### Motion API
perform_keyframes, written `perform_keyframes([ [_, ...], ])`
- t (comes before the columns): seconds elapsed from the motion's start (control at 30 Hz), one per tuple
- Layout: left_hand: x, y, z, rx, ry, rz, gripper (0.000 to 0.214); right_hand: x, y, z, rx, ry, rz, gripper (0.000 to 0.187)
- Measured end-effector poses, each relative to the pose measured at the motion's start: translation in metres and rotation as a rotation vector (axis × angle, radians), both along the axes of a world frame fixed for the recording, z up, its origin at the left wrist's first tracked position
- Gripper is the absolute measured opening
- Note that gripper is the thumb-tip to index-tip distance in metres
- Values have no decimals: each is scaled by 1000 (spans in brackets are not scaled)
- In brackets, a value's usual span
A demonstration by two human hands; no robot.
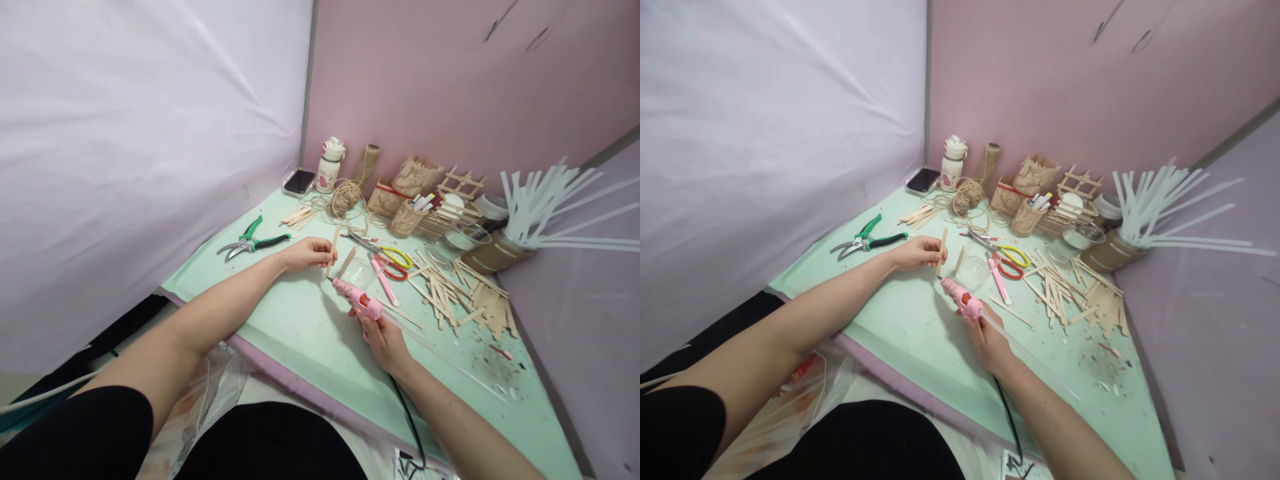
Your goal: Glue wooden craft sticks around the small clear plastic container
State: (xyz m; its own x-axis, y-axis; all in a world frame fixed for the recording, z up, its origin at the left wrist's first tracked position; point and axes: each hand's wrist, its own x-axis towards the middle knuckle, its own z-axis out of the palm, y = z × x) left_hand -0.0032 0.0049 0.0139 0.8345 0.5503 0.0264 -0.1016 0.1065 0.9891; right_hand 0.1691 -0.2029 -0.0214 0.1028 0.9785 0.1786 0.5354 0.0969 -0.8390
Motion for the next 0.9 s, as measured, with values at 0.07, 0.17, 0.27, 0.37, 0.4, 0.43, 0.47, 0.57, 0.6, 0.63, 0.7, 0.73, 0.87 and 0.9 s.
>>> perform_keyframes([
  [0.07,0,0,0,1,3,-1,38,0,0,0,3,-7,-3,55],
  [0.17,0,-1,0,2,8,-4,37,0,0,0,2,-15,-5,56],
  [0.27,0,-1,-1,3,10,-7,38,0,0,0,3,-19,-2,57],
  [0.37,0,-1,-2,4,7,-13,39,1,0,0,7,-14,-6,56],
  [0.4,0,-1,-2,4,5,-15,39,1,0,-1,9,-10,-8,56],
  [0.43,0,-1,-2,5,4,-17,39,1,0,-1,11,-3,-9,55],
  [0.47,0,-1,-2,4,2,-19,39,1,0,-1,11,4,-8,55],
  [0.57,0,-1,-1,2,-1,-26,41,0,0,-3,9,29,-5,54],
  [0.6,0,-2,-1,1,0,-29,41,0,1,-3,7,38,-4,54],
  [0.63,0,-2,-1,1,1,-33,41,1,1,-3,7,46,-3,54],
  [0.7,0,-2,0,1,7,-38,41,1,1,-3,9,57,2,54],
  [0.73,0,-3,0,2,9,-39,41,0,1,-2,10,58,5,55],
  [0.87,0,-3,1,3,13,-25,40,0,1,1,-4,29,-4,57],
  [0.9,0,-3,1,2,13,-19,39,-1,1,2,-11,19,-9,57],
])
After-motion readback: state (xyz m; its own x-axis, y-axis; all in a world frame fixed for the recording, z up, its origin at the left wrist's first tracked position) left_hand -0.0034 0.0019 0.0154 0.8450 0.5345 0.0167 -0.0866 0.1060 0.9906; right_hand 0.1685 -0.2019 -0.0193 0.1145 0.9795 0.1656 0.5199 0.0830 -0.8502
